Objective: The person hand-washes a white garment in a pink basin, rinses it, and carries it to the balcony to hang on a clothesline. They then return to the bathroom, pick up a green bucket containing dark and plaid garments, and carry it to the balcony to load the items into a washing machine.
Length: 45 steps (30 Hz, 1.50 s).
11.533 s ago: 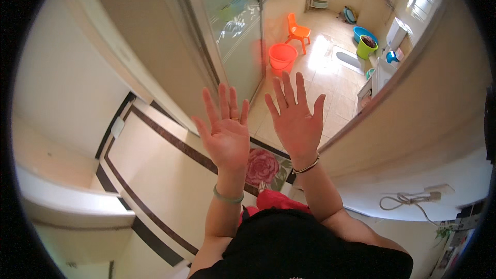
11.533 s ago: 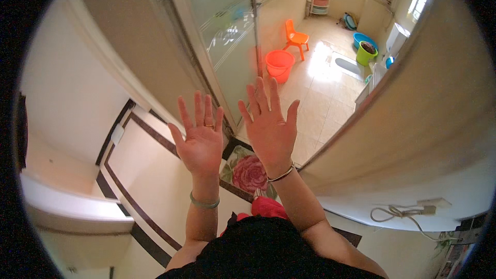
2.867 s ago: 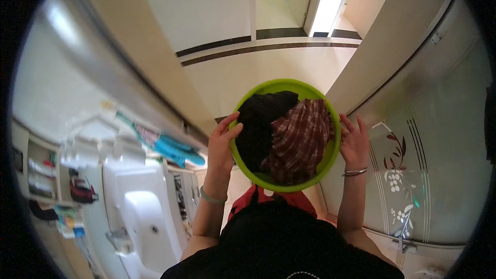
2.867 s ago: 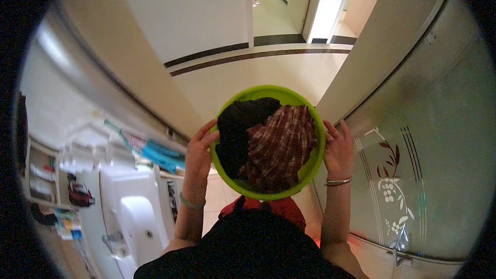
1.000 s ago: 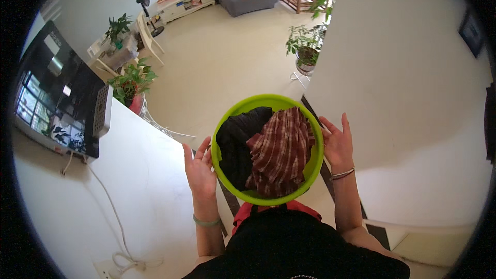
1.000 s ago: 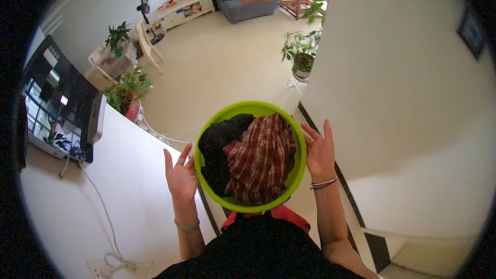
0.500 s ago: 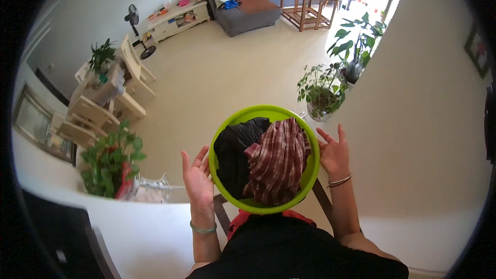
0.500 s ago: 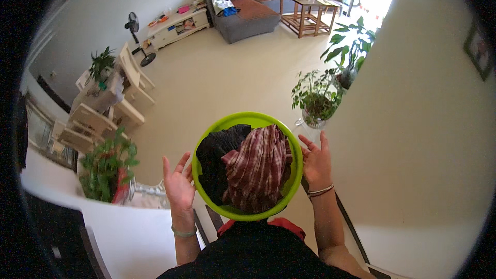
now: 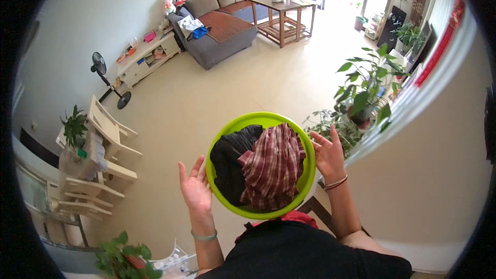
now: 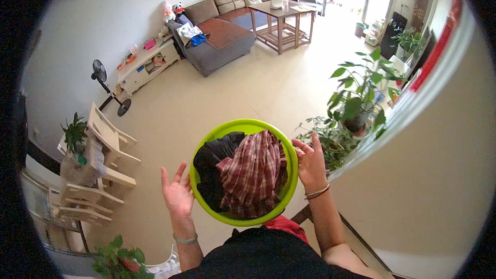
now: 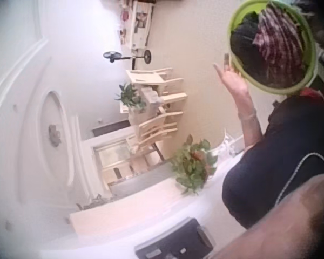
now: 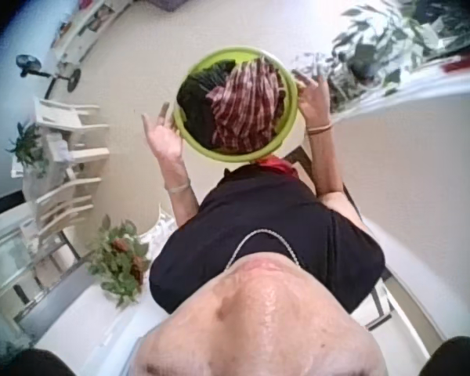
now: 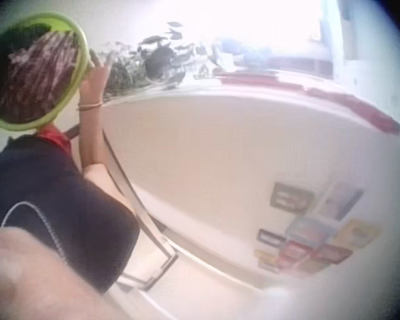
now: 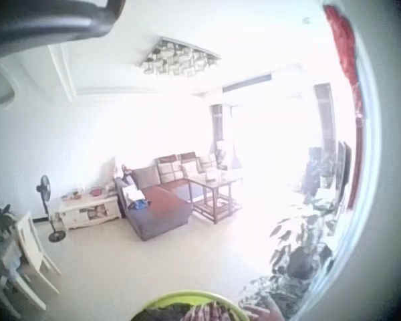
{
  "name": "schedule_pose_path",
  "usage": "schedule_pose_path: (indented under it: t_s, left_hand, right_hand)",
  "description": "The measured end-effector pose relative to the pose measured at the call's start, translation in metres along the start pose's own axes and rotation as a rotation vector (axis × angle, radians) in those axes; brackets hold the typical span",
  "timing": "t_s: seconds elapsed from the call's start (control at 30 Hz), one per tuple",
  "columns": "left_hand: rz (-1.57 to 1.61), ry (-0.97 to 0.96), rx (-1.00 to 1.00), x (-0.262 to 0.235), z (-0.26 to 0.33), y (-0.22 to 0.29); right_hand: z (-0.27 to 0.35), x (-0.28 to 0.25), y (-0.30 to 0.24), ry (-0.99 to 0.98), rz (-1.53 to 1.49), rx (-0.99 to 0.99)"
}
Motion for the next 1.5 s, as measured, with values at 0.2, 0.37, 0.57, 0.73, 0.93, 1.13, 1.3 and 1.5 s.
schedule_pose_path:
  t_s: [0.2,0.37,0.57,0.73,0.93,1.13,1.3,1.5]
  left_hand:
    - [-0.033,-0.054,0.047,0.080,-0.143,0.009]
    - [-0.123,-0.141,0.050,0.159,-0.273,-0.001]
    - [-0.187,-0.338,-0.018,0.248,-0.421,-0.057]
    - [-0.188,-0.434,-0.106,0.343,-0.504,-0.121]
    - [-0.216,-0.497,-0.207,0.449,-0.601,-0.209]
    - [-0.209,-0.486,-0.280,0.573,-0.692,-0.300]
    - [-0.231,-0.501,-0.250,0.689,-0.747,-0.363]
    - [-0.224,-0.596,-0.269,0.814,-0.850,-0.434]
  right_hand:
    - [-0.121,0.046,-0.068,0.012,-0.071,-0.014]
    - [-0.217,0.065,-0.133,0.030,-0.133,-0.048]
    - [-0.320,0.022,-0.196,0.118,-0.253,-0.209]
    - [-0.380,-0.030,-0.257,0.187,-0.356,-0.292]
    - [-0.453,-0.078,-0.359,0.339,-0.374,-0.386]
    - [-0.547,-0.139,-0.499,0.381,-0.368,-0.399]
    - [-0.607,-0.168,-0.617,0.392,-0.455,-0.424]
    - [-0.702,-0.215,-0.741,0.394,-0.436,-0.483]
Point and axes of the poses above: each hand's wrist, its own z-axis away from the middle knuckle, its own x-axis out of the palm, y = z × x, the point moved 1 cm from there along -z, towards the middle knuckle, and after that the axes turned 8 degrees about x, right-handed, at the moved point
